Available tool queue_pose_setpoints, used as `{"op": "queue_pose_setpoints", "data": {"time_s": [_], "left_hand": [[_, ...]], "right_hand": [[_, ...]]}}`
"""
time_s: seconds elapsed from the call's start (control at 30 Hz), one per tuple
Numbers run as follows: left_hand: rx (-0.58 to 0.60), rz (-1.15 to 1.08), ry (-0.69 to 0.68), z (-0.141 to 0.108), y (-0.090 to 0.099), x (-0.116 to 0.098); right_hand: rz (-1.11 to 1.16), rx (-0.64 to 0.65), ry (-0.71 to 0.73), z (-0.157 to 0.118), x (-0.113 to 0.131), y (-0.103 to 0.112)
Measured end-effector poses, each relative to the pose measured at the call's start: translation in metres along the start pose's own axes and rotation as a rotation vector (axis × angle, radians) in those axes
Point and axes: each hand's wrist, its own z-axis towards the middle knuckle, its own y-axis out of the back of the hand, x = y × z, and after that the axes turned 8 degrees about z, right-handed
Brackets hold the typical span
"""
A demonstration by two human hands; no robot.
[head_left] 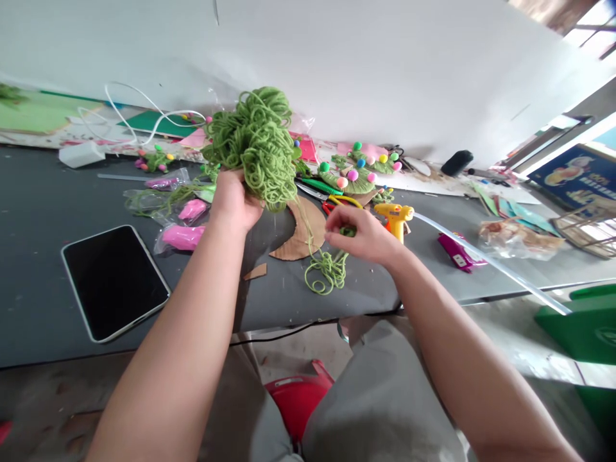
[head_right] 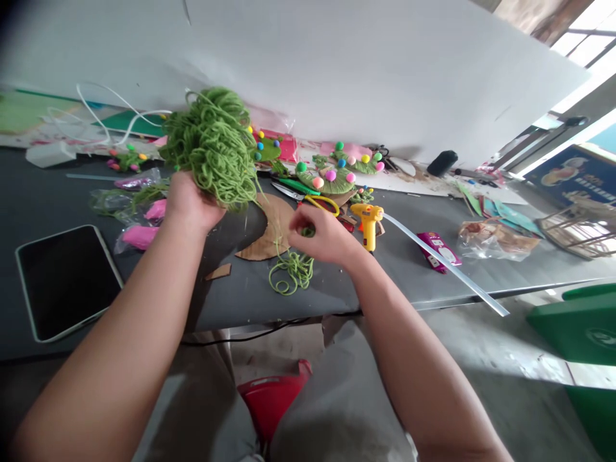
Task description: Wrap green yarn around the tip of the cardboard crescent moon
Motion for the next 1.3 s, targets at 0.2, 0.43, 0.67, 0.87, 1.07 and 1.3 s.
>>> {"op": "queue_pose_setpoints", "data": {"time_s": [0.2, 0.43, 0.67, 0.87, 1.07, 1.3], "left_hand": [[0.019, 0.071, -0.035, 0.000, 0.001, 0.003], [0.049, 0.066, -0.027, 0.001, 0.001, 0.013], [0.005, 0.060, -0.023, 0.011, 0.006, 0.024], [-0.081, 0.085, -0.076, 0.021, 0.011, 0.027], [-0.256, 0.287, -0.375, 0.025, 0.016, 0.023], [-0.251, 0.285, -0.374, 0.029, 0.022, 0.025]], "right_hand": [[0.014, -0.143, -0.057, 0.008, -0.017, 0.007], [-0.559, -0.253, -0.317, 0.041, -0.067, 0.012], [-0.777, -0.071, -0.440, 0.069, -0.054, 0.012], [-0.807, -0.045, -0.526, 0.069, -0.036, 0.011], [-0.803, -0.117, -0.490, 0.045, -0.013, 0.023], [-0.738, -0.202, -0.311, 0.007, 0.000, 0.030]]}}
